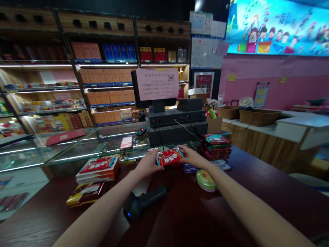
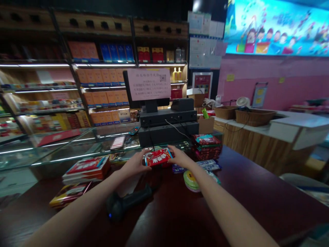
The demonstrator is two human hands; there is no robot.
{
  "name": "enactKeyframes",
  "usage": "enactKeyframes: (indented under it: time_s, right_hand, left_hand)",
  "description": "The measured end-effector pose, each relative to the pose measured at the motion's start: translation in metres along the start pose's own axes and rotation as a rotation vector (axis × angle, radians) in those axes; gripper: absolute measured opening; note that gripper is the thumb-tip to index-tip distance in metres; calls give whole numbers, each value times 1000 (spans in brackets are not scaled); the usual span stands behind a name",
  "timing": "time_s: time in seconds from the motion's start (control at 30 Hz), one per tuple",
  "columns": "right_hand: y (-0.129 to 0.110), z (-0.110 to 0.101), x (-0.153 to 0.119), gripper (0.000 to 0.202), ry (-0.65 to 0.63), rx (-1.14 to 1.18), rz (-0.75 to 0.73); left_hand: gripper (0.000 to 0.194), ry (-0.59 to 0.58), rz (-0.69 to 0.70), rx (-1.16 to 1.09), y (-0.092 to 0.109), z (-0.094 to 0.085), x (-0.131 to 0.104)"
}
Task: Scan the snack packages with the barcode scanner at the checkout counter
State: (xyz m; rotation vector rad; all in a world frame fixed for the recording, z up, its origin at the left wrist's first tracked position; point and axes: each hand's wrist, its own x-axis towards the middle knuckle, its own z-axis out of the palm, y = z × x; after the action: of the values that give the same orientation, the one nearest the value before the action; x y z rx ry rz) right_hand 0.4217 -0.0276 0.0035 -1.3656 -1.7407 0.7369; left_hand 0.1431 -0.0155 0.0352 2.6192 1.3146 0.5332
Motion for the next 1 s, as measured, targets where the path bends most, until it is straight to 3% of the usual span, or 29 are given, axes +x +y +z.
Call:
enactKeyframes:
  time_s: [0.27, 0.63, 0.8, 1.0]
  right_hand:
    - [-34, 62, 6, 78, -23, 156, -126]
    - [-65, 135, 4, 69, -24, 362, -145]
    - [-65, 153, 3, 57, 51, 343, -133]
    - [-61, 155, 0, 46, 95, 178, -130]
  left_hand:
    - [76, 139, -32, -247, -42, -28, -52]
    - [73, 308, -159, -539, -95, -27, -109]
    - [69, 339, -244, -649, -104, -16, -119]
    - [64, 326, -344, -715, -106, -8, -117]
